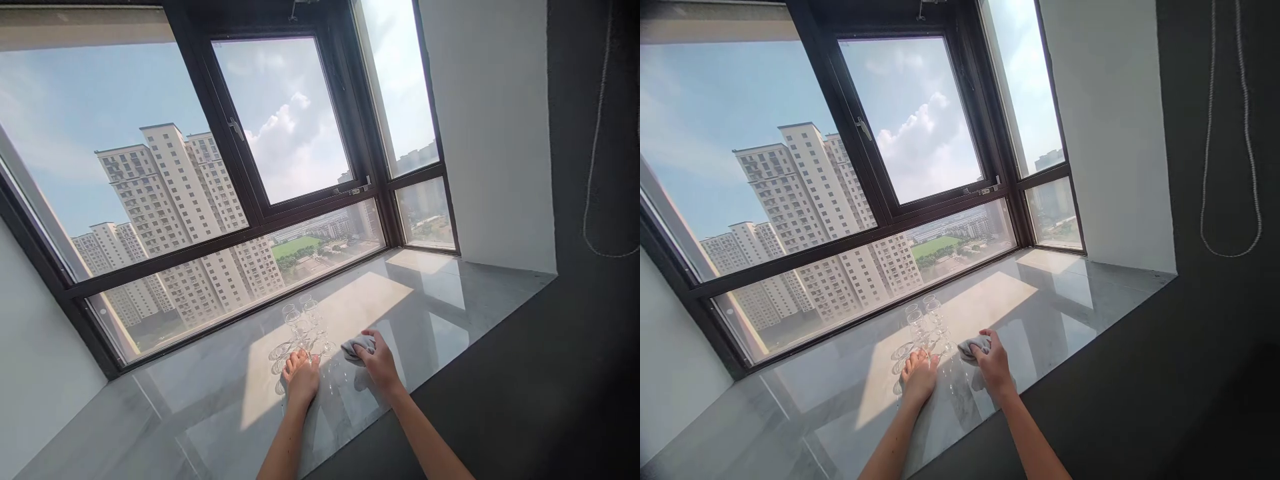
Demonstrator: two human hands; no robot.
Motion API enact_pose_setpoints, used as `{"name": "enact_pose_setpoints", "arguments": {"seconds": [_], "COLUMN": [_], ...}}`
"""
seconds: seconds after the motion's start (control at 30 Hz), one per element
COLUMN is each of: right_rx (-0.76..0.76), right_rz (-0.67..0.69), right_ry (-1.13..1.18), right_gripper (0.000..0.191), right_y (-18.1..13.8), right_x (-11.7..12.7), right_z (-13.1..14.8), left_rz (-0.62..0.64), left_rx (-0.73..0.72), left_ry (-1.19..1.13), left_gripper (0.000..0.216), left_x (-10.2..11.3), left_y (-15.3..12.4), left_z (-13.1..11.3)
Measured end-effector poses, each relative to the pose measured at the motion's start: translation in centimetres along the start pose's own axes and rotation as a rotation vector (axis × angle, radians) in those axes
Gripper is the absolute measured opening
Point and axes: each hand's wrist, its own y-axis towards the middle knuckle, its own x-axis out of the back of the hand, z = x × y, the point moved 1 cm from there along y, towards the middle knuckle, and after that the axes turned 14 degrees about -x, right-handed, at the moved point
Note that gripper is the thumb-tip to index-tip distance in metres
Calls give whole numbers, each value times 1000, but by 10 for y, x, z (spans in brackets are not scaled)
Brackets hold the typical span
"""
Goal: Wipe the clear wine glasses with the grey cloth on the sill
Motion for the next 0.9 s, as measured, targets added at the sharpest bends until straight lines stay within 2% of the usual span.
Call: {"name": "enact_pose_setpoints", "arguments": {"seconds": [0.23,0.33,0.43,0.57,0.7,0.9], "right_rx": [-4,-2,3,18,10,19], "right_rz": [9,8,8,-6,-1,-26], "right_ry": [2,6,3,-20,-39,-49], "right_gripper": [41,42,44,42,40,40], "right_y": [3,5,6,5,2,0], "right_x": [1,1,0,1,2,2], "right_z": [-5,-6,-8,-6,0,3], "left_rz": [-299,-368,-311,-118,57,111], "left_rx": [92,28,-150,-292,-320,-241], "left_ry": [-372,-515,-608,-568,-477,-680], "left_gripper": [20,23,25,30,35,36], "left_x": [25,31,36,39,40,38], "left_y": [-20,-40,-64,-96,-113,-112], "left_z": [14,17,11,2,3,13]}}
